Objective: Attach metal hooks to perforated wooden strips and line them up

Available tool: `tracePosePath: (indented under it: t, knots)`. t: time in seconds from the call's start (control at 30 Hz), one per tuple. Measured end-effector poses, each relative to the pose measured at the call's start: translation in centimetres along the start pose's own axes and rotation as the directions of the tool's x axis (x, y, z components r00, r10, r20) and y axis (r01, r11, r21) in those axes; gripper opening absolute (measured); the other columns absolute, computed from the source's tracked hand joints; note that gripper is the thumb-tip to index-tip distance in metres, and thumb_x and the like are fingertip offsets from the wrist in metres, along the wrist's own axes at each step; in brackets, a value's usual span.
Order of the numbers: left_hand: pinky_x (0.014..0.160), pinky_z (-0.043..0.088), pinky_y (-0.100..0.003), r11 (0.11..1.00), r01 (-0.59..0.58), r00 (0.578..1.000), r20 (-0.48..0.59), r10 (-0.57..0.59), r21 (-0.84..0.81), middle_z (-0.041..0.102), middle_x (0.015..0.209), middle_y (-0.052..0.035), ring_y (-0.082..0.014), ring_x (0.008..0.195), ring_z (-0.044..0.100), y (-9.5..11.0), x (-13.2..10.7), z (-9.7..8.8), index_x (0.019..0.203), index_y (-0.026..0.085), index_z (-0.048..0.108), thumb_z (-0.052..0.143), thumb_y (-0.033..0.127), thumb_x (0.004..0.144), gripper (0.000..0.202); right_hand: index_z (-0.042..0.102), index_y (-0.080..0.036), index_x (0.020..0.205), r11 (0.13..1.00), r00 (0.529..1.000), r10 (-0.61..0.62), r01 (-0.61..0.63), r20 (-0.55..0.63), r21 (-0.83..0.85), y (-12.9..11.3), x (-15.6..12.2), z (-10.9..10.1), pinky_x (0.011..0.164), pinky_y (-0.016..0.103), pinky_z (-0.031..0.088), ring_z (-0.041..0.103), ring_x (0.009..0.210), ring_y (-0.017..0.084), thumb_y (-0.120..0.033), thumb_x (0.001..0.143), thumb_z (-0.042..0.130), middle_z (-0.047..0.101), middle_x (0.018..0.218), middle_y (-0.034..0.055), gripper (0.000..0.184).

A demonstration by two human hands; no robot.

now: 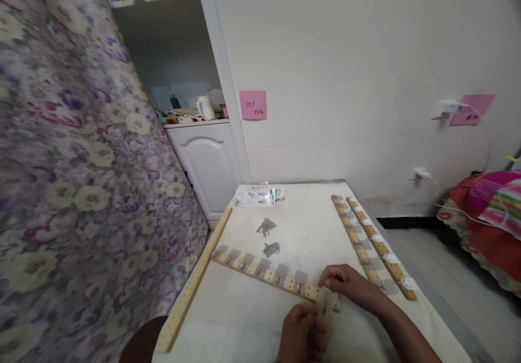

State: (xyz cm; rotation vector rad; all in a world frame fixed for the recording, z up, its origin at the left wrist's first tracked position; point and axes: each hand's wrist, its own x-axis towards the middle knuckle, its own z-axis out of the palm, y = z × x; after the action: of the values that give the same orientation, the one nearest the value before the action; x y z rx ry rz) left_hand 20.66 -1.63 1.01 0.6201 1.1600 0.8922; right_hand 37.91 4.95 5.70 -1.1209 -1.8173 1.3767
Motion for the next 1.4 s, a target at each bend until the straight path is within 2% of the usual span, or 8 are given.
tracePosePath:
  t: [0.1,0.27,0.57,0.77,0.9,1.07,1.23,1.4]
  knots:
    - [0.032,0.022,-0.019,1.0,-0.025,1.0,0.003,0.025,0.014,0.06,0.058,0.0068,-0.006,0.032,0.046,0.3,0.2,0.0,0.078,0.021,0.046,0.058,0.044,0.056,0.034,0.069,-0.016,0.081,0.999,0.999,-0.001,0.003,0.034,-0.041,0.2,0.0,0.0,0.063,0.025,0.038,0.054,0.068,0.014,-0.028,0.077,0.054,0.066,0.072,0.0008,0.02]
    - [0.032,0.023,-0.019,0.998,-0.041,0.999,0.027,0.04,0.043,0.06,0.055,0.0059,-0.0057,0.032,0.046,0.1,0.5,0.8,0.072,0.021,0.044,0.061,0.048,0.057,0.035,0.069,-0.015,0.08,0.991,1.0,0.006,-0.007,-0.004,-0.13,1.2,0.4,0.4,0.063,0.026,0.039,0.057,0.069,0.016,-0.027,0.077,0.052,0.068,0.074,0.0029,0.021]
    - [0.036,0.021,-0.018,0.997,0.058,0.998,-0.043,-0.056,0.054,0.061,0.053,0.0032,-0.0064,0.036,0.05,0.6,0.6,2.2,0.07,0.019,0.046,0.059,0.036,0.062,0.023,0.072,-0.015,0.085,0.987,0.997,-0.042,0.031,-0.063,-0.158,2.5,1.1,0.2,0.075,0.031,0.046,0.063,0.082,0.021,-0.027,0.077,0.051,0.072,0.087,0.008,0.025]
    - [0.035,0.021,-0.018,0.995,0.082,0.996,-0.042,-0.08,0.062,0.06,0.051,0.0029,-0.0078,0.035,0.052,0.8,0.7,2.1,0.075,0.019,0.047,0.052,0.036,0.073,0.019,0.073,-0.015,0.087,0.986,0.993,-0.031,0.01,-0.118,-0.168,3.0,1.8,0.7,0.077,0.032,0.048,0.065,0.084,0.021,-0.025,0.074,0.051,0.073,0.089,0.0085,0.027]
    - [0.035,0.021,-0.018,0.993,0.099,0.994,-0.041,-0.097,0.065,0.06,0.051,0.0019,-0.0088,0.035,0.053,0.7,0.9,2.2,0.077,0.018,0.047,0.049,0.036,0.078,0.018,0.073,-0.015,0.087,0.984,0.993,-0.037,0.017,-0.112,-0.176,3.2,2.0,0.7,0.076,0.032,0.048,0.065,0.083,0.022,-0.023,0.072,0.05,0.073,0.088,0.0093,0.029]
    - [0.035,0.022,-0.019,0.989,0.119,0.991,-0.071,-0.112,0.09,0.059,0.05,0.0018,-0.0086,0.034,0.052,1.1,0.9,2.6,0.076,0.018,0.047,0.044,0.028,0.083,0.013,0.073,-0.014,0.087,0.985,0.989,-0.032,0.006,-0.147,-0.171,3.6,2.3,0.8,0.078,0.032,0.047,0.064,0.085,0.022,-0.023,0.071,0.051,0.073,0.089,0.0097,0.029]
    - [0.035,0.021,-0.018,0.989,0.128,0.986,-0.112,-0.12,0.075,0.058,0.048,0.002,-0.0079,0.033,0.051,1.3,0.9,3.0,0.072,0.017,0.048,0.042,0.02,0.081,0.011,0.071,-0.016,0.085,0.987,0.986,0.01,-0.037,-0.168,-0.157,4.3,2.4,1.0,0.065,0.027,0.045,0.06,0.071,0.017,-0.02,0.069,0.053,0.07,0.077,0.0044,0.025]
    - [0.035,0.022,-0.017,0.99,0.125,0.984,-0.135,-0.115,0.065,0.057,0.048,0.0018,-0.0069,0.033,0.049,1.5,0.9,3.2,0.07,0.015,0.051,0.044,0.018,0.079,0.012,0.068,-0.016,0.087,0.998,0.991,0.064,-0.066,-0.115,-0.011,4.7,2.1,0.9,0.056,0.023,0.038,0.052,0.059,0.012,-0.024,0.067,0.06,0.062,0.064,-0.0017,0.024]
